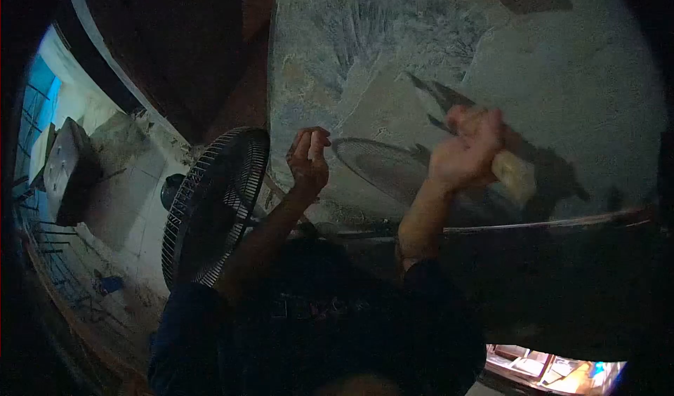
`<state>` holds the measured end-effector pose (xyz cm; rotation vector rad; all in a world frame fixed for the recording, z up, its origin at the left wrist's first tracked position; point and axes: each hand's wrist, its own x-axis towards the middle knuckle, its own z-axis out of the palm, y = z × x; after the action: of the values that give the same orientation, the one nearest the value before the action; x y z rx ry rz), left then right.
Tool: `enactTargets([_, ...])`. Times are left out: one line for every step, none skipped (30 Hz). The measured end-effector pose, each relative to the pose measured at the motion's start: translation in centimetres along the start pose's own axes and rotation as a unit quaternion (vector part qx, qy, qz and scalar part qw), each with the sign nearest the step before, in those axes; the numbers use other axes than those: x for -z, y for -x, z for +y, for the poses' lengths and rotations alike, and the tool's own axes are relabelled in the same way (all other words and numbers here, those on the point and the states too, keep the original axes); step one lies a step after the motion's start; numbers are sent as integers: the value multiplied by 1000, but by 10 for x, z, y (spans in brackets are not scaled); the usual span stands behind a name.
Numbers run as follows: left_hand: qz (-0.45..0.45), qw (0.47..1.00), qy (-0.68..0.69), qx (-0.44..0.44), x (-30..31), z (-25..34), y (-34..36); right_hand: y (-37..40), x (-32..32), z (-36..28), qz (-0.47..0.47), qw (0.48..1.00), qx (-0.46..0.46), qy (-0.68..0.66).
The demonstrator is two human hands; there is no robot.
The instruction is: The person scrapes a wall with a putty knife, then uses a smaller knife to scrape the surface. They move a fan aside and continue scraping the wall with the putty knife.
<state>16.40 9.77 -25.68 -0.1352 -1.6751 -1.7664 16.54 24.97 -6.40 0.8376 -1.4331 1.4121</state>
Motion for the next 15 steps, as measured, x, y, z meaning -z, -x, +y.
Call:
enactTargets([4,1000,19,18,0,-1,1,-2,-2,8,0,1000,-1,-1])
enactTargets([2,1000,17,19,0,-3,1,-4,-6,21,-14,990,93,103])
enactTargets([4,1000,-7,-14,-2,-4,0,-3,-8,27,-29,961,182,208])
enactTargets([5,998,-30,-48,-3,-3,0,1,-9,23,-46,957,109,266])
enactTargets([4,998,-29,-48,-3,-3,2,2,-9,21,-45,956,110,268])
enactTargets([-2,999,-6,-35,-3,-2,3,3,-9,20,-28,962,125,241])
enactTargets([-6,1000,16,-23,-3,-1,2,1,-10,20,-13,967,142,211])
enactTargets([0,1000,16,-24,-4,-1,1,-9,-3,20,-80,971,185,131])
enactTargets([-2,1000,0,-7,-2,1,0,-8,-10,22,-80,972,183,126])
enactTargets([-9,1000,-15,11,1,3,2,-4,-18,24,-77,977,133,146])
enactTargets([-11,1000,-15,10,3,6,2,-4,-22,26,-74,980,85,166])
enactTargets([-12,1000,-4,-5,3,9,0,-11,-25,29,-147,966,172,126])
enactTargets([-10,1000,8,-21,2,11,-2,-10,-24,21,-149,965,176,125])
enactTargets([-2,1000,10,-26,0,7,-3,-7,-23,7,-132,945,209,213])
enactTargets([2,1000,4,-7,0,3,-1,-7,-27,-1,-112,918,237,296])
